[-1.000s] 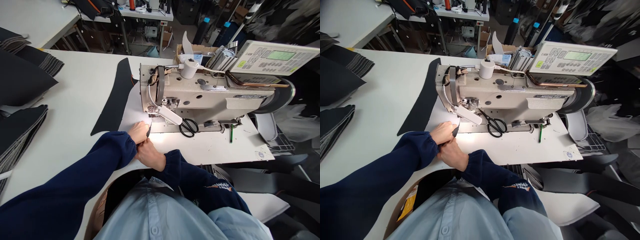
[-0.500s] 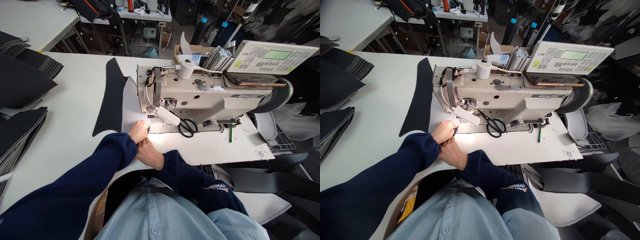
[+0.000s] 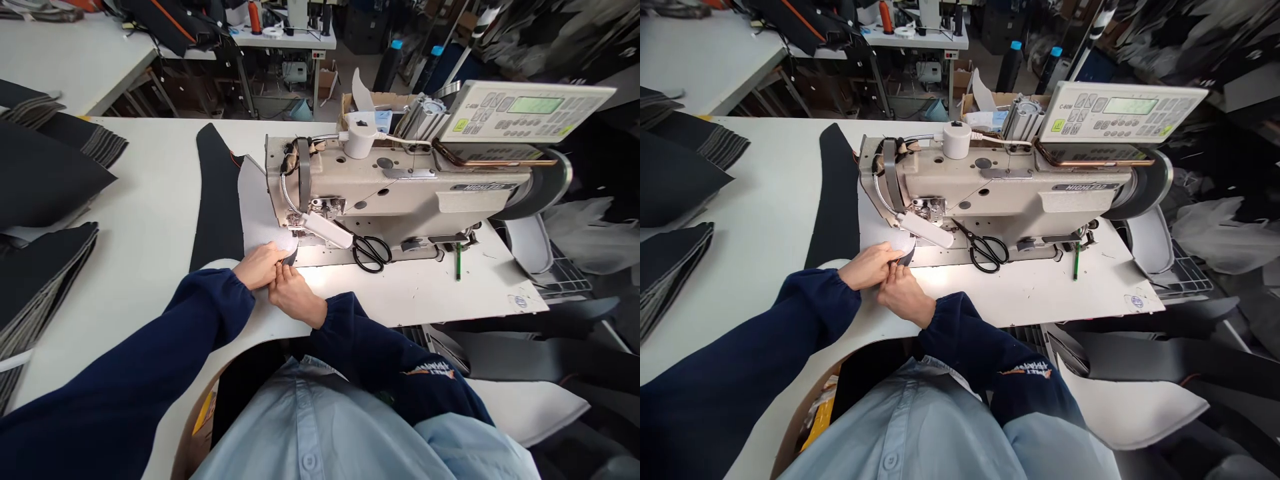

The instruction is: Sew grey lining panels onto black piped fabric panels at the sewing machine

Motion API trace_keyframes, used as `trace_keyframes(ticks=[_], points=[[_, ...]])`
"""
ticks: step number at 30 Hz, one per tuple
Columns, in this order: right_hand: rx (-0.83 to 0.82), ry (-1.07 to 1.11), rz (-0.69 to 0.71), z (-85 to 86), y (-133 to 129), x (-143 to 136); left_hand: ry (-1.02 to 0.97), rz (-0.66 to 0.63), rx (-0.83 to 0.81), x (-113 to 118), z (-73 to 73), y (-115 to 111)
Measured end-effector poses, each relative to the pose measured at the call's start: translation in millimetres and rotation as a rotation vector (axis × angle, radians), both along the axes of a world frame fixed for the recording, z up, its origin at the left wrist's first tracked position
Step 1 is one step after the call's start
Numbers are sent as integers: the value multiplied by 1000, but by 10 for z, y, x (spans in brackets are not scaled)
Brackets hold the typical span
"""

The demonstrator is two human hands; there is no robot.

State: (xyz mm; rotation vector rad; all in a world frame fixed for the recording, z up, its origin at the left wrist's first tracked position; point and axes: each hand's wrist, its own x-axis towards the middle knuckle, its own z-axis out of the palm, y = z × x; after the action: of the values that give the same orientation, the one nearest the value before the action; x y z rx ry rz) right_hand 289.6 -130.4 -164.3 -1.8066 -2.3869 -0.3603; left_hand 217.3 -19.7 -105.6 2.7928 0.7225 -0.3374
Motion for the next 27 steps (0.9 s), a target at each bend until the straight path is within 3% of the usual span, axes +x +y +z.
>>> trace_keyframes(ticks=[7, 16, 22, 27], points=[[-125, 94, 24, -39, -13, 88, 56, -10, 74, 146, -9, -103], [36, 70, -26, -159, -44, 187, 80, 52, 73, 376, -92, -48], [117, 101, -40, -251, -75, 181, 9, 84, 56, 144, -51, -161], [105, 115, -54, -249, -55, 207, 118, 61, 71, -52, 40, -346]])
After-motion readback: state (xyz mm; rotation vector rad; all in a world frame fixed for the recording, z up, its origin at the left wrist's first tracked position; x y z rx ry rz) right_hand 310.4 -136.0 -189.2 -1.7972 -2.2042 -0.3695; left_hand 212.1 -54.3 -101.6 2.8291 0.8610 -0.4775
